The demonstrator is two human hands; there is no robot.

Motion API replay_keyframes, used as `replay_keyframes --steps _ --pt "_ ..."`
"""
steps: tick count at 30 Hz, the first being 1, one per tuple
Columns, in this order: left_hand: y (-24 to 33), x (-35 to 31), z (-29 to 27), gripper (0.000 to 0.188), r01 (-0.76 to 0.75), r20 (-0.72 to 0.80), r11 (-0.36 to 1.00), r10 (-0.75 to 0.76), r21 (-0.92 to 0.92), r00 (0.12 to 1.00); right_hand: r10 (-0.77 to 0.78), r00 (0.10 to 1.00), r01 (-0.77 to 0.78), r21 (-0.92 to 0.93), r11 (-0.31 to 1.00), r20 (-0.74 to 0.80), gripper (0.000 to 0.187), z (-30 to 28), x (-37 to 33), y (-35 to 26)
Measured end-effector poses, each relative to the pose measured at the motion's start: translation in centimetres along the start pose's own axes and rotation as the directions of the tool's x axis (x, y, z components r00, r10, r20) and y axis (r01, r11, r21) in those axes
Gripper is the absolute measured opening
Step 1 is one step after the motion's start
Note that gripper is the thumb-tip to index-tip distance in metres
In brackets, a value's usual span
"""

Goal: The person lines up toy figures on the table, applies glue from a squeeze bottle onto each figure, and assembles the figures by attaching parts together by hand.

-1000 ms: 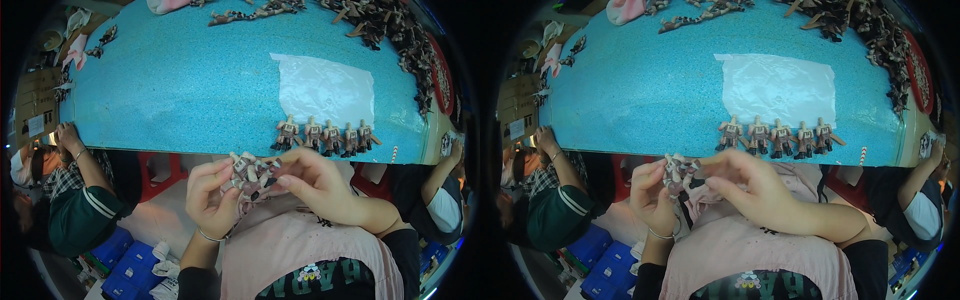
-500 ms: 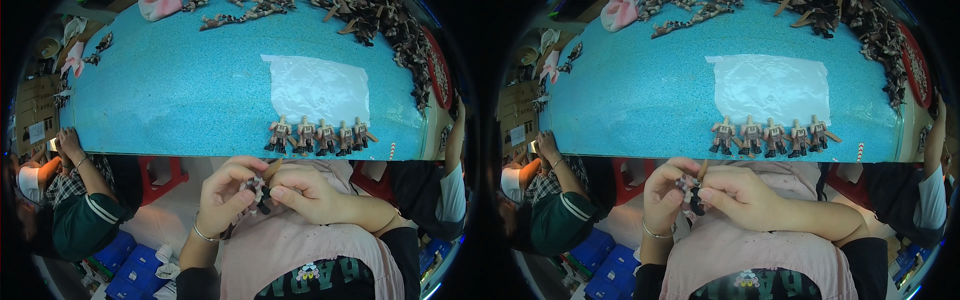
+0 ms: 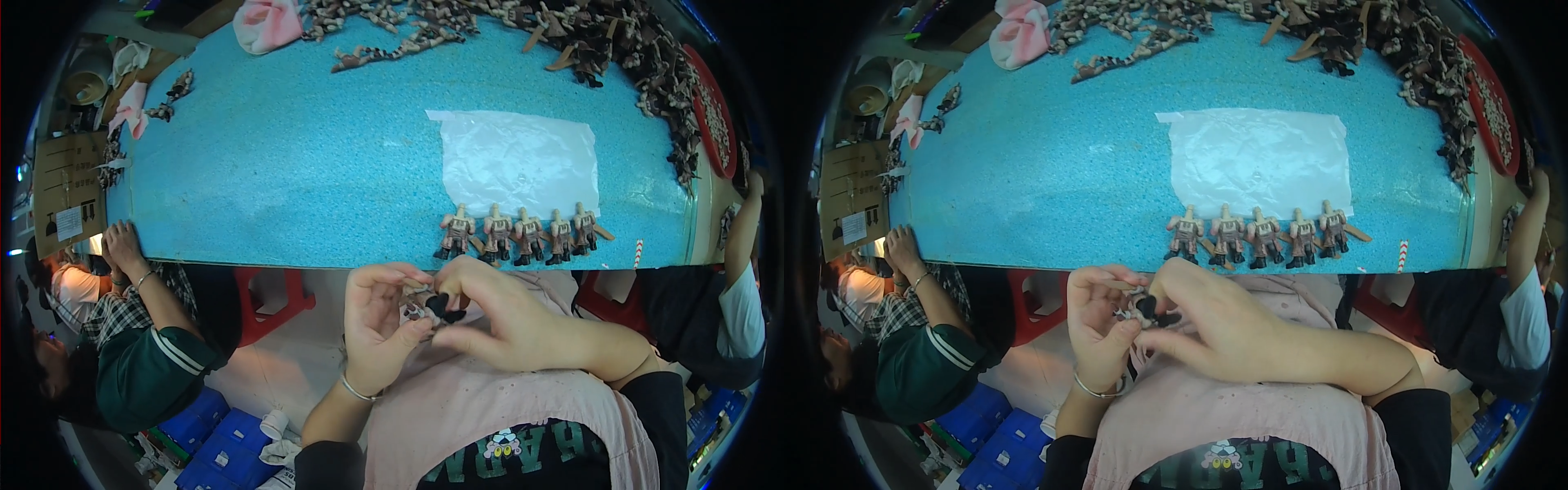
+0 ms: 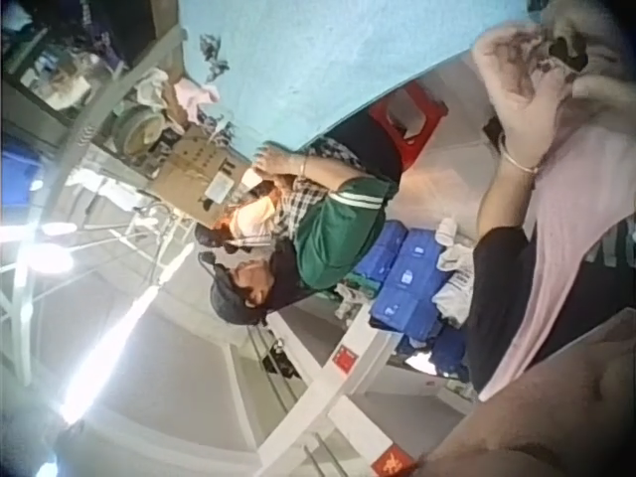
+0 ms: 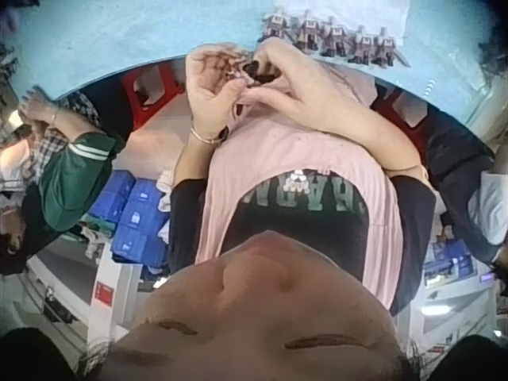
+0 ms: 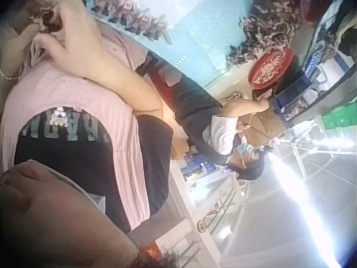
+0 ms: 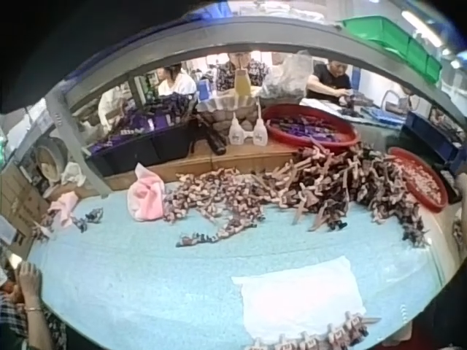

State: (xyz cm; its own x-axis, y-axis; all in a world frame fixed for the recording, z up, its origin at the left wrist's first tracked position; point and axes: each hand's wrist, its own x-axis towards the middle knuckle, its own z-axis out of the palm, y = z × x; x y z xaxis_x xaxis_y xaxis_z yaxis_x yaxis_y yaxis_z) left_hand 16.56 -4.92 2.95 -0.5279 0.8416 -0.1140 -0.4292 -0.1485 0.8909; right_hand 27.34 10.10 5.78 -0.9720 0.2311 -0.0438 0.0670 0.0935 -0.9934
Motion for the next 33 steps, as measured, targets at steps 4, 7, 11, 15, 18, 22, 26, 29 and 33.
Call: replay_keyframes --steps 4,7,11,15,18,22,26,29,33 --pt "0.2 0.0 0.0 0.049 -0.006 -0.077 0.996 0.013 0.084 0.997 0.002 0.998 0.004 0.078 0.997 -0.067 0.033 1.0 -0.3 1.1" --pt "1.0 0.3 -0.7 0.047 0.062 0.013 0.991 -0.064 0.123 0.998 -0.018 1.0 0.018 0.01 1.0 -0.013 0.037 0.5 -0.5 0.7" --pt "1.5 0.7 -1.6 0.046 0.126 0.18 0.984 -0.147 0.123 0.973 -0.042 0.981 0.058 0.082 0.995 -0.188 0.04 1.3 -0.5 0.5" --pt "1.0 0.6 -1.7 0.047 -0.009 0.185 0.981 -0.028 0.193 0.982 -0.114 0.988 0.114 -0.011 0.993 -0.106 0.046 0.8 0.1 0.2" --pt "0.7 0.8 -1.4 0.044 -0.081 0.178 0.965 0.036 0.25 0.983 -0.167 0.98 0.158 -0.086 0.984 -0.109 0.045 0.9 0.0 0.6" --pt "0.6 0.9 -0.7 0.04 -0.09 0.132 0.966 0.059 0.242 0.99 -0.151 0.979 0.138 -0.102 0.985 -0.135 0.039 0.7 -0.1 0.3" --pt "0.6 1.3 -0.7 0.037 -0.093 0.134 0.963 0.06 0.251 0.989 -0.188 0.974 0.171 -0.132 0.976 -0.13 0.039 0.3 0.3 0.4" --pt "0.4 1.5 -0.8 0.037 -0.054 0.084 0.969 0.034 0.243 0.996 -0.166 0.98 0.155 -0.109 0.982 -0.108 0.042 -0.1 1.0 0.7" --pt "2.2 3.1 -1.7 0.036 -0.21 0.106 0.889 0.182 0.407 0.978 -0.153 0.988 0.147 -0.115 0.982 -0.039 0.044 -2.3 3.9 -0.9"
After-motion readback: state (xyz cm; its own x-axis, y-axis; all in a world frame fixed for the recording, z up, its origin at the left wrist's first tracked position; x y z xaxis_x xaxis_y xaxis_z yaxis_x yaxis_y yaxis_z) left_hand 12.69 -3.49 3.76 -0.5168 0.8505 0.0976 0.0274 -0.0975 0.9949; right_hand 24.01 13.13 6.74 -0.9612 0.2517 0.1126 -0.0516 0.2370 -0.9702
